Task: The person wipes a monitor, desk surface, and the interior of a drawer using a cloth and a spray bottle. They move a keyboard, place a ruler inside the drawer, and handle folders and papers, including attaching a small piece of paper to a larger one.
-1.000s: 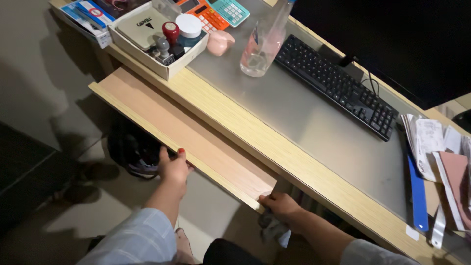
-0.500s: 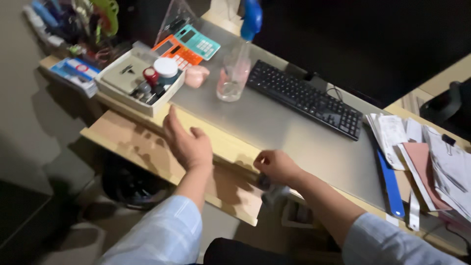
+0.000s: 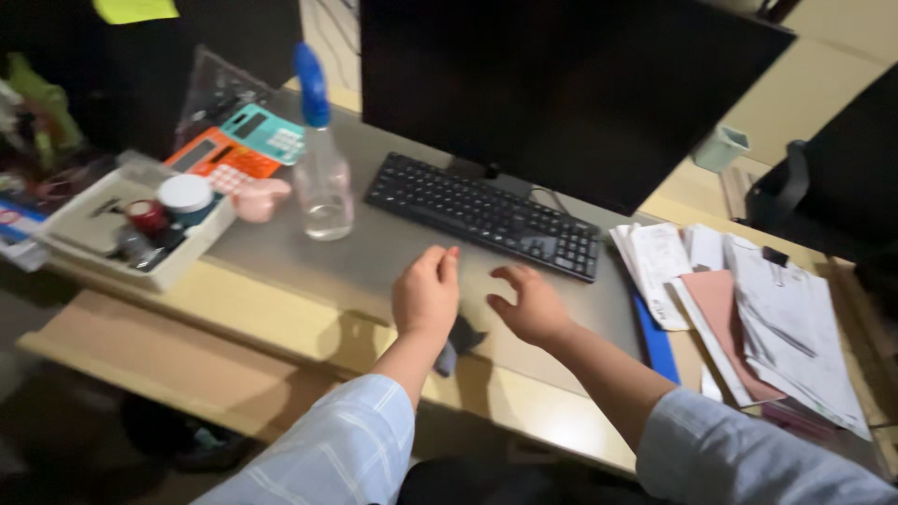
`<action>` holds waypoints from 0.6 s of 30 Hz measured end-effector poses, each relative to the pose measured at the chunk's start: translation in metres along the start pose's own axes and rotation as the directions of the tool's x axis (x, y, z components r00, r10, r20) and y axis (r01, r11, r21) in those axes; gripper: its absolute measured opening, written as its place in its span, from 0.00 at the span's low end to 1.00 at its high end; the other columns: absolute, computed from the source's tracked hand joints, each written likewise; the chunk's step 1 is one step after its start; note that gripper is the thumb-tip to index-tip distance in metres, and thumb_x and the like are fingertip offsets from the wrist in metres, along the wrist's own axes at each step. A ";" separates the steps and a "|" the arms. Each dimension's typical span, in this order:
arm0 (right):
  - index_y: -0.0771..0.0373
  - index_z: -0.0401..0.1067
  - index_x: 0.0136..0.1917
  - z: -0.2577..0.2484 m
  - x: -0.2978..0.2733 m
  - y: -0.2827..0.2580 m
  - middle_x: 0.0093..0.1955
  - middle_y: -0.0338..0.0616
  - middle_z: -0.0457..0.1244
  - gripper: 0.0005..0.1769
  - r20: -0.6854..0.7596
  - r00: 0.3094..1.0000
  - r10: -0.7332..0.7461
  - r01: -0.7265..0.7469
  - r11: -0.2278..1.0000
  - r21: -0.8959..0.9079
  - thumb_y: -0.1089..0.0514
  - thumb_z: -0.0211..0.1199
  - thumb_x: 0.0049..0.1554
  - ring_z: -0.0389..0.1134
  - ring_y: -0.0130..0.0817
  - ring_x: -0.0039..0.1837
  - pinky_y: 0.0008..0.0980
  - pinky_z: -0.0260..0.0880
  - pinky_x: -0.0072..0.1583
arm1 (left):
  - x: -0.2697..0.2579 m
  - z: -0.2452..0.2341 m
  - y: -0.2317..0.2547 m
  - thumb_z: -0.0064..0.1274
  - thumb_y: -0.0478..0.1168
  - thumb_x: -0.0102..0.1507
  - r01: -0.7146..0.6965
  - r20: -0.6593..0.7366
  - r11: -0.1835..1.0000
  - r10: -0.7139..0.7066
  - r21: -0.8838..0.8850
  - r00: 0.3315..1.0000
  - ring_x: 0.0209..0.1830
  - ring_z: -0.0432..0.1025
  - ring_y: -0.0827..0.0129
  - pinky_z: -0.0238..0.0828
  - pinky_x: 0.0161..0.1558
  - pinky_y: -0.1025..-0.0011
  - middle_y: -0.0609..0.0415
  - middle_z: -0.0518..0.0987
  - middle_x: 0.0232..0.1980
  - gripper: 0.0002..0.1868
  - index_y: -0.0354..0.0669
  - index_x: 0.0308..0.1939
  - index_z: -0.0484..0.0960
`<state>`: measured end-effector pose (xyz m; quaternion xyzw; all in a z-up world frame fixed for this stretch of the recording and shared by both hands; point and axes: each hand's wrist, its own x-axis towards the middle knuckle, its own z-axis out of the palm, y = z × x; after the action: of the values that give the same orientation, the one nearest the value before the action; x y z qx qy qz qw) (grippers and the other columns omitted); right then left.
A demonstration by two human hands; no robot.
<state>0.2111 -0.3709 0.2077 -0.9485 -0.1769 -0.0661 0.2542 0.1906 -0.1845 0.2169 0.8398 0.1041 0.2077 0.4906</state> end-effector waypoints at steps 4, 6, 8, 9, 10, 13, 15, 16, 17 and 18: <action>0.56 0.75 0.54 -0.036 -0.038 0.085 0.57 0.50 0.67 0.15 -0.095 0.911 0.402 -0.413 0.889 -0.200 0.52 0.67 0.53 0.69 0.50 0.59 0.44 0.70 0.62 | -0.001 0.068 0.036 0.49 0.53 0.67 -0.111 0.119 0.993 0.114 -0.029 0.986 0.41 0.76 0.43 0.71 0.40 0.48 0.45 0.83 0.38 0.17 0.45 0.35 0.82; 0.56 0.74 0.55 -0.056 -0.059 0.111 0.60 0.52 0.64 0.16 -0.110 0.856 0.506 -0.510 0.787 -0.347 0.53 0.66 0.54 0.67 0.52 0.63 0.47 0.70 0.63 | -0.005 0.097 0.055 0.49 0.53 0.66 -0.020 0.221 0.998 0.034 -0.066 0.975 0.40 0.77 0.45 0.72 0.40 0.51 0.47 0.84 0.37 0.16 0.46 0.37 0.83; 0.56 0.71 0.58 -0.079 -0.079 0.125 0.63 0.51 0.61 0.18 -0.106 0.770 0.630 -0.605 0.666 -0.437 0.55 0.65 0.54 0.64 0.53 0.65 0.51 0.70 0.61 | -0.008 0.122 0.074 0.50 0.52 0.65 0.038 0.309 0.996 -0.011 -0.080 0.951 0.40 0.78 0.47 0.73 0.40 0.53 0.47 0.84 0.37 0.14 0.49 0.39 0.83; 0.56 0.69 0.60 -0.087 -0.085 0.128 0.64 0.51 0.60 0.21 -0.101 0.743 0.662 -0.622 0.626 -0.470 0.55 0.65 0.54 0.63 0.54 0.66 0.53 0.69 0.62 | -0.010 0.133 0.081 0.50 0.52 0.65 0.049 0.345 0.996 -0.019 -0.079 0.939 0.40 0.78 0.48 0.73 0.41 0.54 0.47 0.84 0.37 0.14 0.50 0.41 0.84; 0.56 0.68 0.62 -0.093 -0.090 0.130 0.64 0.51 0.59 0.24 -0.098 0.714 0.694 -0.637 0.584 -0.503 0.54 0.66 0.53 0.62 0.54 0.67 0.54 0.68 0.62 | -0.012 0.143 0.087 0.50 0.52 0.64 0.060 0.379 0.995 -0.026 -0.077 0.925 0.40 0.79 0.49 0.74 0.42 0.55 0.47 0.84 0.37 0.13 0.52 0.42 0.84; 0.57 0.65 0.63 -0.101 -0.101 0.138 0.65 0.53 0.57 0.26 -0.092 0.686 0.722 -0.667 0.572 -0.478 0.50 0.67 0.54 0.61 0.57 0.68 0.55 0.68 0.62 | -0.017 0.168 0.098 0.50 0.52 0.65 0.045 0.453 0.998 -0.023 -0.039 0.891 0.41 0.79 0.52 0.74 0.43 0.56 0.49 0.85 0.38 0.13 0.51 0.43 0.84; 0.58 0.65 0.63 -0.099 -0.107 0.147 0.64 0.54 0.57 0.27 -0.086 0.687 0.722 -0.677 0.591 -0.438 0.48 0.67 0.54 0.61 0.58 0.67 0.54 0.69 0.61 | -0.021 0.179 0.100 0.50 0.51 0.65 0.061 0.475 0.998 -0.044 -0.021 0.879 0.41 0.79 0.52 0.75 0.43 0.57 0.49 0.85 0.39 0.12 0.52 0.43 0.84; 0.59 0.64 0.63 -0.097 -0.109 0.152 0.64 0.55 0.57 0.27 -0.081 0.685 0.724 -0.680 0.596 -0.428 0.47 0.67 0.55 0.62 0.58 0.67 0.54 0.70 0.61 | -0.023 0.183 0.100 0.51 0.51 0.65 0.070 0.484 0.997 -0.056 -0.012 0.873 0.41 0.79 0.52 0.75 0.43 0.57 0.49 0.85 0.39 0.12 0.52 0.43 0.84; 0.60 0.64 0.62 -0.094 -0.109 0.158 0.63 0.56 0.58 0.27 -0.077 0.685 0.724 -0.681 0.601 -0.418 0.46 0.67 0.55 0.63 0.58 0.66 0.54 0.70 0.61 | -0.023 0.187 0.100 0.50 0.50 0.65 0.079 0.491 0.997 -0.068 -0.002 0.869 0.42 0.79 0.52 0.75 0.43 0.58 0.50 0.85 0.39 0.12 0.52 0.43 0.84; 0.61 0.64 0.62 -0.091 -0.109 0.164 0.62 0.58 0.58 0.27 -0.079 0.715 0.694 -0.659 0.632 -0.408 0.47 0.67 0.55 0.64 0.60 0.65 0.53 0.70 0.61 | -0.024 0.189 0.098 0.50 0.50 0.64 0.088 0.497 0.996 -0.080 0.008 0.864 0.42 0.79 0.53 0.75 0.43 0.58 0.51 0.85 0.40 0.11 0.53 0.43 0.84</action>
<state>0.1667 -0.5825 0.1878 -0.9780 0.1987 0.0395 0.0490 0.2516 -0.3905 0.2145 0.8560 0.0096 -0.0358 0.5157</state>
